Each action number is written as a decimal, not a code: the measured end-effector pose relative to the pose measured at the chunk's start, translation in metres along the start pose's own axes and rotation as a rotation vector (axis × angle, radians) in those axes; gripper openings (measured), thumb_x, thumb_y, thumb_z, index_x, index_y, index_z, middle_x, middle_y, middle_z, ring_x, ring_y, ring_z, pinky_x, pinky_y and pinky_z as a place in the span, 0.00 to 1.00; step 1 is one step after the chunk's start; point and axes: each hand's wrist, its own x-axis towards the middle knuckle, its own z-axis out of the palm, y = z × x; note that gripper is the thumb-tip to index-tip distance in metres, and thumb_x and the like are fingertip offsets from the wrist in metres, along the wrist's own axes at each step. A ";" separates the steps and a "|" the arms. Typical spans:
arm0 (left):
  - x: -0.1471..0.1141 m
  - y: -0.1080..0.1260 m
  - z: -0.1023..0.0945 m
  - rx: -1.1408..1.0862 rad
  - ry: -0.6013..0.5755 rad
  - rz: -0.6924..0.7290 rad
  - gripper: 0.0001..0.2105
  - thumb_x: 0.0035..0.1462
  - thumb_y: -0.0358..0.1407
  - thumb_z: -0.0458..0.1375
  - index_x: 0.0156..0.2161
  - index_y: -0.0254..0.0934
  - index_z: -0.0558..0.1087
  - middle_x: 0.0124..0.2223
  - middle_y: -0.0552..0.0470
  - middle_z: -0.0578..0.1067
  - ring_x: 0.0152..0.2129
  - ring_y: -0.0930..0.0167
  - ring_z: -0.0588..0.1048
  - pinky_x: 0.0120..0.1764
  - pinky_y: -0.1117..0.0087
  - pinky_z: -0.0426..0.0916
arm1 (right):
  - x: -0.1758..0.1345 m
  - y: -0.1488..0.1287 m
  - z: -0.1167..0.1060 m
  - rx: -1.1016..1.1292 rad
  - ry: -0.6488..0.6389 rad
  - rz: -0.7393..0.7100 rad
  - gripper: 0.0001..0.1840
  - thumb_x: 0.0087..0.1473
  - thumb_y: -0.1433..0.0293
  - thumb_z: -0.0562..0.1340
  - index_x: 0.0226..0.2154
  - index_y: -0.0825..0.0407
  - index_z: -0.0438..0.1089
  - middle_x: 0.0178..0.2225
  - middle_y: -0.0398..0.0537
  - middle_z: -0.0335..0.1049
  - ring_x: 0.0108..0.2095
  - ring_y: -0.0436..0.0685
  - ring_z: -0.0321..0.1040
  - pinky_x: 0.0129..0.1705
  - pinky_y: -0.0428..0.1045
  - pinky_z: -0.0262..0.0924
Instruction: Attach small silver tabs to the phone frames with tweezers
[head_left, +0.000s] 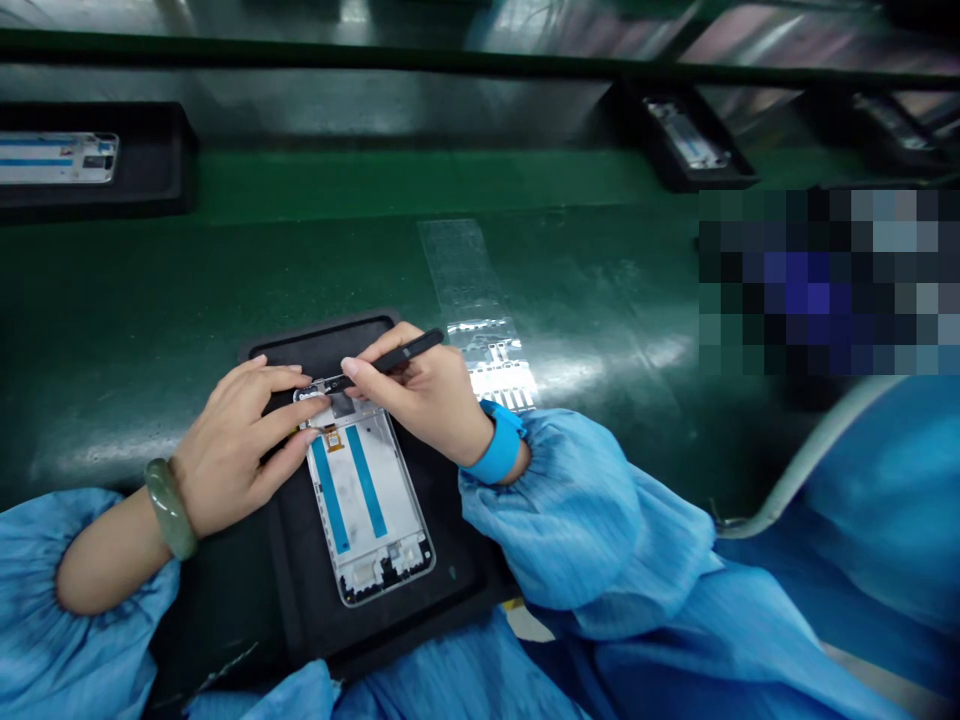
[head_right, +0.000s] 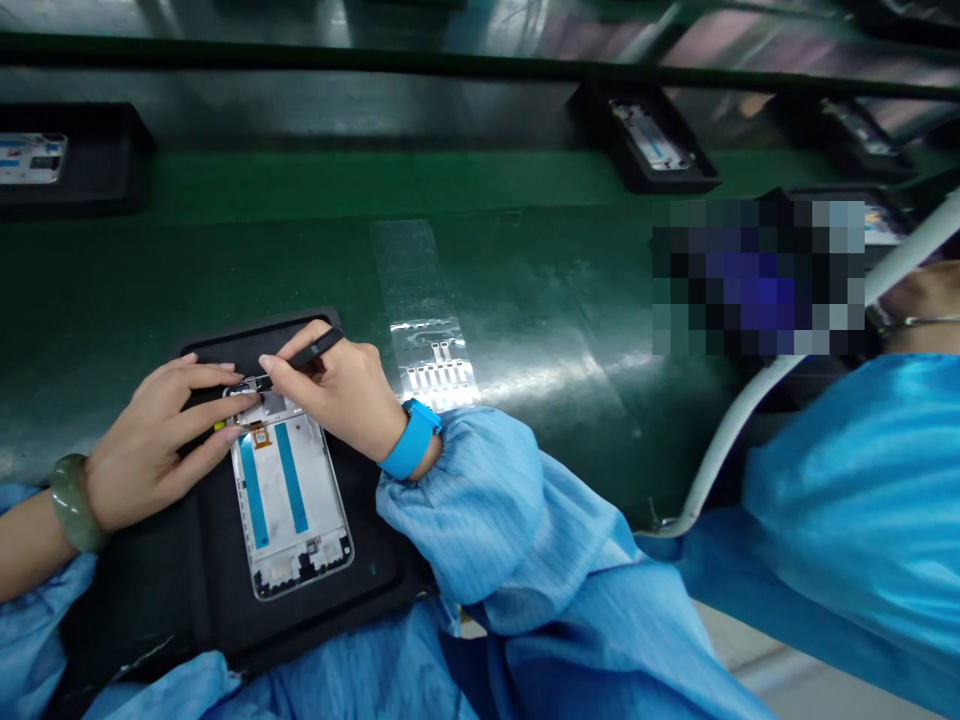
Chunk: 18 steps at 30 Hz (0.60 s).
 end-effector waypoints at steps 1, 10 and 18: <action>0.000 0.001 0.000 0.005 -0.006 0.000 0.14 0.57 0.32 0.53 0.50 0.36 0.67 0.49 0.44 0.67 0.50 0.64 0.65 0.57 0.50 0.55 | 0.000 0.000 0.000 -0.013 0.000 -0.005 0.10 0.50 0.63 0.63 0.27 0.51 0.66 0.22 0.40 0.71 0.23 0.49 0.72 0.25 0.44 0.64; 0.002 0.008 0.000 0.032 -0.008 -0.062 0.14 0.58 0.32 0.52 0.50 0.37 0.67 0.49 0.45 0.67 0.51 0.65 0.65 0.58 0.51 0.54 | 0.001 -0.002 -0.002 0.196 0.033 0.072 0.11 0.49 0.63 0.64 0.30 0.52 0.64 0.25 0.40 0.69 0.25 0.49 0.72 0.28 0.44 0.69; 0.001 0.008 0.005 0.009 0.027 -0.065 0.15 0.57 0.33 0.52 0.50 0.37 0.67 0.48 0.45 0.68 0.51 0.64 0.66 0.58 0.51 0.54 | 0.025 -0.006 0.001 0.473 -0.076 0.091 0.15 0.46 0.63 0.66 0.31 0.51 0.60 0.31 0.41 0.68 0.32 0.48 0.70 0.37 0.48 0.71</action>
